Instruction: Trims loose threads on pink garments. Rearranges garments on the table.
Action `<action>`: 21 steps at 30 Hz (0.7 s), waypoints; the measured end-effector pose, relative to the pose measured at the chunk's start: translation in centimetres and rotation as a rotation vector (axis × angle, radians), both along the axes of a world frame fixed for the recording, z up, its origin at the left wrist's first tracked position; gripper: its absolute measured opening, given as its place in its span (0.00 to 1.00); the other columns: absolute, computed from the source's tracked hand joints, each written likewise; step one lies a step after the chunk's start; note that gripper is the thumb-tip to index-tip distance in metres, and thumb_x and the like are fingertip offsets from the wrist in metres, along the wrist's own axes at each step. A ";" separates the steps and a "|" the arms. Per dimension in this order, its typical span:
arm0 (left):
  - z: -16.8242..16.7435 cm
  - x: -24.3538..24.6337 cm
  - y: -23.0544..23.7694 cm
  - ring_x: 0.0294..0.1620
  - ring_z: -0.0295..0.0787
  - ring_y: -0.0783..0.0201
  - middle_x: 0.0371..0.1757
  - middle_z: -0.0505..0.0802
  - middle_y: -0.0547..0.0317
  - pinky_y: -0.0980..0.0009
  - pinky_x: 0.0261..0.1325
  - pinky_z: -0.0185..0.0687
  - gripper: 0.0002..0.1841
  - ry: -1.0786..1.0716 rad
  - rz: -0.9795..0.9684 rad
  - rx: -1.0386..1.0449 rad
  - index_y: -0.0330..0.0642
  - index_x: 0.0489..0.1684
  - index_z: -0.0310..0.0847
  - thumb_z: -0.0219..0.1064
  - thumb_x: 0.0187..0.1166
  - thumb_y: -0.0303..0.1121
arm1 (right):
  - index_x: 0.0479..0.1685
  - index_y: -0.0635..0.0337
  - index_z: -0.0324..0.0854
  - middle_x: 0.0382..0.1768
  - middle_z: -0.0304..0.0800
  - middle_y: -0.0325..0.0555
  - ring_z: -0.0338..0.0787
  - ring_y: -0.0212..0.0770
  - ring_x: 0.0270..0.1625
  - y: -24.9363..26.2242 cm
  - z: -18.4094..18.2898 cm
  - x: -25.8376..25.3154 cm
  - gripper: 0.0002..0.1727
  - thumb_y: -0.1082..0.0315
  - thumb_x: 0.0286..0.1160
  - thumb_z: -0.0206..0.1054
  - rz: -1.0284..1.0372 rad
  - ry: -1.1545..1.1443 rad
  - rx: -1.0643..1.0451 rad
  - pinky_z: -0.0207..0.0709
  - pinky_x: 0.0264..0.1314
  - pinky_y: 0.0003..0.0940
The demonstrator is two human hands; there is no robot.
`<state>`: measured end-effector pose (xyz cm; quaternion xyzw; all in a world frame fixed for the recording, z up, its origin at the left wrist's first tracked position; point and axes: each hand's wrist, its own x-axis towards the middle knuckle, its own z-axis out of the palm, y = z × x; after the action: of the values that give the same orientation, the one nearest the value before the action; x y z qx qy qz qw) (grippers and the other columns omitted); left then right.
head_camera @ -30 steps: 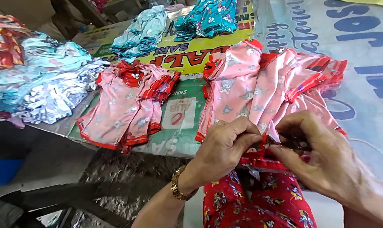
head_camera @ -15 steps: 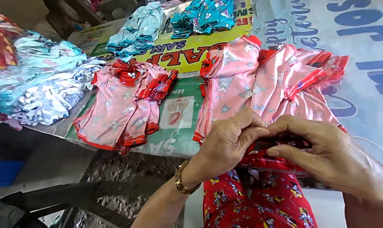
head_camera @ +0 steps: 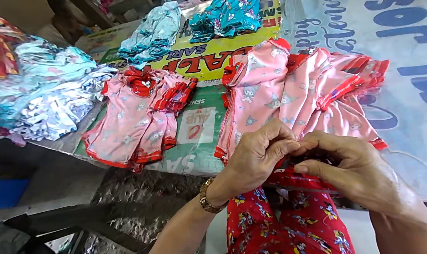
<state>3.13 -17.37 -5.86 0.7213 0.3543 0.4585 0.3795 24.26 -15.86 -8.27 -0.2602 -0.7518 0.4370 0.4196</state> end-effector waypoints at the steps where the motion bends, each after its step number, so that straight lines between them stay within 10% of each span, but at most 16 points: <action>1: -0.1 0.1 0.0 0.33 0.83 0.78 0.32 0.85 0.62 0.83 0.39 0.82 0.03 -0.004 0.005 -0.003 0.35 0.38 0.79 0.65 0.83 0.23 | 0.48 0.50 0.89 0.42 0.94 0.27 0.91 0.21 0.45 0.0 -0.1 -0.1 0.12 0.53 0.79 0.71 -0.007 0.005 -0.003 0.86 0.49 0.15; 13: -0.9 0.5 -0.1 0.31 0.81 0.78 0.32 0.82 0.65 0.82 0.38 0.81 0.03 -0.171 0.080 -0.063 0.40 0.41 0.76 0.60 0.87 0.26 | 0.55 0.45 0.82 0.40 0.86 0.22 0.83 0.15 0.39 0.1 -1.1 -0.5 0.17 0.47 0.77 0.71 0.049 0.111 -0.120 0.78 0.41 0.10; 21: -0.4 -2.1 -3.9 0.29 0.80 0.71 0.23 0.80 0.66 0.69 0.54 0.79 0.18 -0.107 0.210 0.595 0.51 0.37 0.73 0.46 0.94 0.48 | 0.43 0.56 0.86 0.41 0.87 0.28 0.82 0.15 0.41 0.3 -2.2 0.1 0.12 0.60 0.87 0.61 0.144 0.151 -0.092 0.76 0.42 0.10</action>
<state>1.03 -21.25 -6.24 0.7351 0.2567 0.6158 0.1204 24.35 -15.55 -10.48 -0.1908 -0.7141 0.5184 0.4300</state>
